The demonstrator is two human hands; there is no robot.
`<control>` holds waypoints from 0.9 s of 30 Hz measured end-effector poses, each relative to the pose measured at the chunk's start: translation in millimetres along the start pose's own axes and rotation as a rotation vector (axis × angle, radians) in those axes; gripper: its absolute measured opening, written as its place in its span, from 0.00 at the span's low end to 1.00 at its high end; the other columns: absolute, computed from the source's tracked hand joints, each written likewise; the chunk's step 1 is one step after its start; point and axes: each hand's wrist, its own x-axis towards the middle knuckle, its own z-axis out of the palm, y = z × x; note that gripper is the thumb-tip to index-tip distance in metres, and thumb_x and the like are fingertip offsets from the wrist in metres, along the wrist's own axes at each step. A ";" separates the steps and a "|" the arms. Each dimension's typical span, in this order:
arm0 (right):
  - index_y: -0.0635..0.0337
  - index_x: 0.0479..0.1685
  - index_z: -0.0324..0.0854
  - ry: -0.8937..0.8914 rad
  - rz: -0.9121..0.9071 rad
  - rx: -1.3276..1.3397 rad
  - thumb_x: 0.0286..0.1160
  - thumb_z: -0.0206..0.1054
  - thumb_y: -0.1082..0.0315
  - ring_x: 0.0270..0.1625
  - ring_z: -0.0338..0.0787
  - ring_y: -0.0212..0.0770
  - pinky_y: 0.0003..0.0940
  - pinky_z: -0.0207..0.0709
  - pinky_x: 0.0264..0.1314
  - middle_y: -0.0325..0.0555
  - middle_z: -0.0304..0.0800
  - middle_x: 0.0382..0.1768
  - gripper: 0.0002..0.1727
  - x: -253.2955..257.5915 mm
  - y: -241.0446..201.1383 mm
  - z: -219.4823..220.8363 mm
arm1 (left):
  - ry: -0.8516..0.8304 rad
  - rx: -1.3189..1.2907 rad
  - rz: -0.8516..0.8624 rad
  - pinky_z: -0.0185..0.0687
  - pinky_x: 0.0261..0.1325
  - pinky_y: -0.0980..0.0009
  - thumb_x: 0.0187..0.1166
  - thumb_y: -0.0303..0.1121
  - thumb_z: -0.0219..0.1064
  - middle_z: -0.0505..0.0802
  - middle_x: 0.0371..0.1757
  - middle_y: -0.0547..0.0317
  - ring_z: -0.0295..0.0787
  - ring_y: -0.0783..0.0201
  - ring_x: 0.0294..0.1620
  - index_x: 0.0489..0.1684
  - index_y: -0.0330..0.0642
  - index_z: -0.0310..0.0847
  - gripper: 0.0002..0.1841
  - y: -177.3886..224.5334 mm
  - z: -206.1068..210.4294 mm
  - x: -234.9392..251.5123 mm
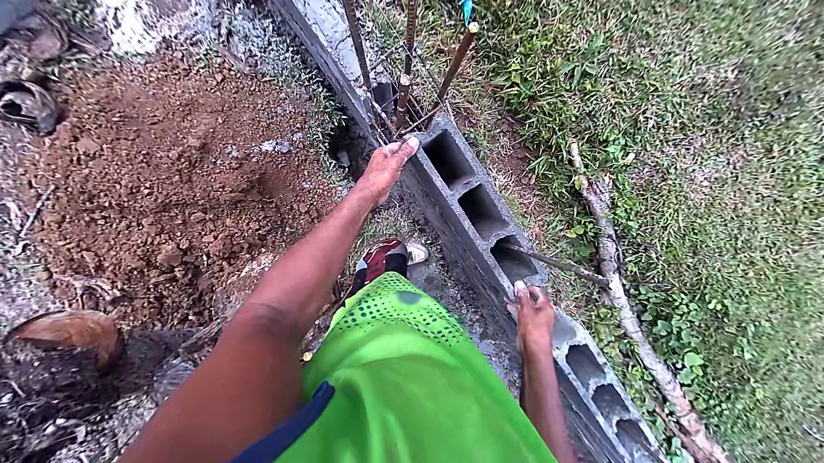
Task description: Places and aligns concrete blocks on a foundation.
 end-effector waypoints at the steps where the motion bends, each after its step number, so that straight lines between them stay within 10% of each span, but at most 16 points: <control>1: 0.68 0.64 0.81 -0.003 0.000 0.006 0.89 0.64 0.58 0.50 0.93 0.51 0.49 0.87 0.56 0.62 0.90 0.54 0.21 -1.1 -0.1 0.1 | -0.003 0.013 -0.005 0.78 0.77 0.54 0.91 0.49 0.57 0.86 0.72 0.45 0.83 0.55 0.73 0.74 0.36 0.78 0.26 0.4 -1.1 -1.1; 15: 0.69 0.66 0.80 -0.006 -0.079 -0.016 0.92 0.59 0.54 0.51 0.93 0.58 0.56 0.86 0.57 0.68 0.88 0.57 0.24 -7.6 0.7 1.6 | 0.016 0.160 -0.029 0.69 0.79 0.40 0.89 0.57 0.57 0.82 0.74 0.35 0.77 0.43 0.77 0.71 0.31 0.78 0.33 5.9 0.6 -4.7; 20: 0.66 0.81 0.69 -0.037 -0.061 0.096 0.94 0.53 0.48 0.62 0.91 0.61 0.55 0.86 0.60 0.69 0.81 0.71 0.32 -16.2 15.6 -0.5 | -0.026 0.267 -0.073 0.68 0.79 0.37 0.88 0.63 0.53 0.76 0.80 0.32 0.72 0.39 0.82 0.81 0.33 0.69 0.39 12.4 -4.5 -8.6; 27: 0.68 0.82 0.67 -0.003 -0.004 0.427 0.98 0.45 0.56 0.59 0.94 0.52 0.47 0.87 0.59 0.63 0.87 0.67 0.27 -59.3 145.6 -22.4 | 0.153 0.093 -0.057 0.77 0.75 0.44 0.91 0.58 0.51 0.81 0.76 0.32 0.81 0.41 0.74 0.79 0.34 0.72 0.35 -53.2 -32.2 -70.1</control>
